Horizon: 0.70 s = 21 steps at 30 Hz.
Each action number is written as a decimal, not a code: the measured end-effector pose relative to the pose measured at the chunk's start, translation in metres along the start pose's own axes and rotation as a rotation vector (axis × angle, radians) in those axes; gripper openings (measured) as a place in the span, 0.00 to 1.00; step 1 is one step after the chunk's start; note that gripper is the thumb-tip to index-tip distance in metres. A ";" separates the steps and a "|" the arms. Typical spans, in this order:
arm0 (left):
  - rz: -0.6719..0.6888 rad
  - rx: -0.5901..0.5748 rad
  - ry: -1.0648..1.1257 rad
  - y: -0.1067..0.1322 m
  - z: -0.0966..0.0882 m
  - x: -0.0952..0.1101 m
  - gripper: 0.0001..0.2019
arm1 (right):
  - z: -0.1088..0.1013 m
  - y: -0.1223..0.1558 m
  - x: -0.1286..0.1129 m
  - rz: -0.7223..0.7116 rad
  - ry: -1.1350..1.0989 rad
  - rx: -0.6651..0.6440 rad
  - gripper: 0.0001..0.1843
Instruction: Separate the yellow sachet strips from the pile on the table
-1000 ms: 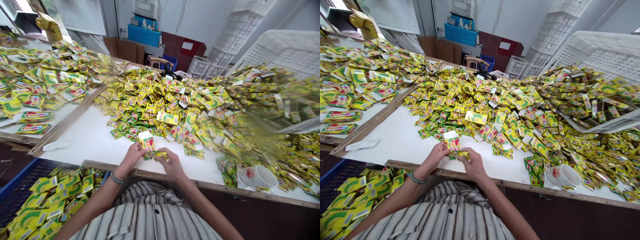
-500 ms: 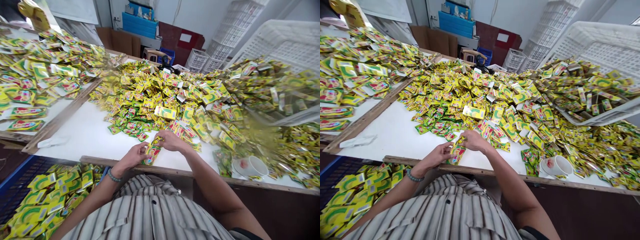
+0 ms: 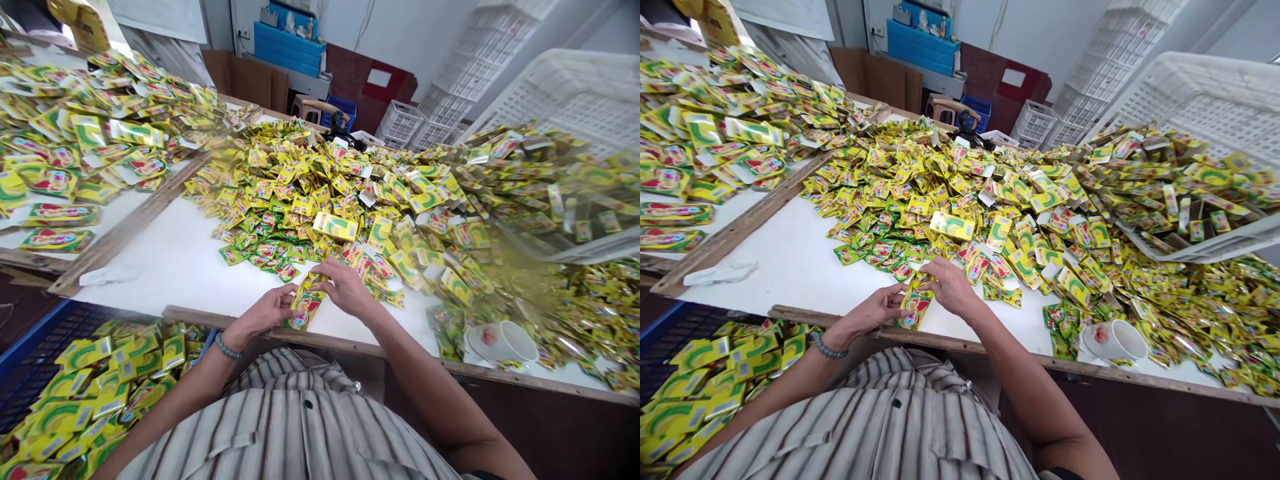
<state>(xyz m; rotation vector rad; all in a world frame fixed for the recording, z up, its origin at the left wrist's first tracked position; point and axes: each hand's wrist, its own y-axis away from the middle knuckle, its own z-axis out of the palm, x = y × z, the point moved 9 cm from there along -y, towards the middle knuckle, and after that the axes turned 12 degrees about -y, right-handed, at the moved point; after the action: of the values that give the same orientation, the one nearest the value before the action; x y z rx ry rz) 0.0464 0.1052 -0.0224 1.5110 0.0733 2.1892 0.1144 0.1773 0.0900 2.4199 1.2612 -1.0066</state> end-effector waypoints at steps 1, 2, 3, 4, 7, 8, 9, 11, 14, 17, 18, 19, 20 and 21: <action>0.006 -0.016 -0.002 0.000 0.000 0.000 0.26 | 0.001 0.000 -0.002 -0.018 0.024 0.003 0.10; 0.014 -0.028 -0.002 0.000 0.000 0.000 0.26 | 0.002 0.000 -0.004 -0.035 0.042 0.004 0.09; 0.020 -0.035 -0.001 0.000 0.000 0.000 0.26 | 0.004 0.000 -0.005 -0.049 0.054 0.007 0.08; 0.024 -0.036 0.000 0.000 -0.001 -0.001 0.26 | 0.006 0.000 -0.005 -0.059 0.053 0.018 0.08; 0.034 -0.026 0.000 0.001 -0.003 -0.001 0.25 | 0.005 0.002 -0.001 -0.060 -0.017 0.075 0.06; 0.034 -0.025 -0.002 0.001 -0.003 -0.001 0.25 | 0.004 0.002 0.000 -0.054 -0.053 0.089 0.05; 0.034 -0.028 -0.005 0.001 -0.002 0.000 0.24 | 0.003 0.001 0.001 -0.049 -0.085 0.094 0.05; 0.031 -0.038 -0.014 0.001 -0.001 0.001 0.23 | 0.000 -0.001 0.002 -0.050 -0.116 0.074 0.04; 0.040 -0.062 -0.029 0.001 0.001 0.003 0.20 | -0.001 -0.003 -0.003 -0.064 -0.078 -0.046 0.04; 0.047 -0.078 -0.030 0.000 0.003 0.004 0.21 | -0.002 -0.004 -0.008 -0.055 0.017 -0.182 0.11; 0.043 -0.080 -0.028 -0.001 0.003 0.004 0.21 | -0.002 -0.004 -0.009 -0.046 0.060 -0.215 0.12; 0.039 -0.081 -0.026 -0.001 0.004 0.004 0.20 | -0.001 -0.005 -0.010 -0.035 0.105 -0.242 0.13; 0.036 -0.082 -0.021 -0.001 0.004 0.004 0.19 | 0.002 -0.006 -0.011 -0.022 0.150 -0.266 0.12; 0.034 -0.083 -0.015 -0.001 0.005 0.005 0.18 | 0.006 -0.006 -0.011 -0.008 0.190 -0.286 0.11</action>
<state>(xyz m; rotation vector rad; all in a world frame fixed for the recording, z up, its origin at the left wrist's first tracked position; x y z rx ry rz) 0.0497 0.1070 -0.0166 1.4926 -0.0483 2.1794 0.1027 0.1716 0.0935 2.3281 1.3699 -0.5607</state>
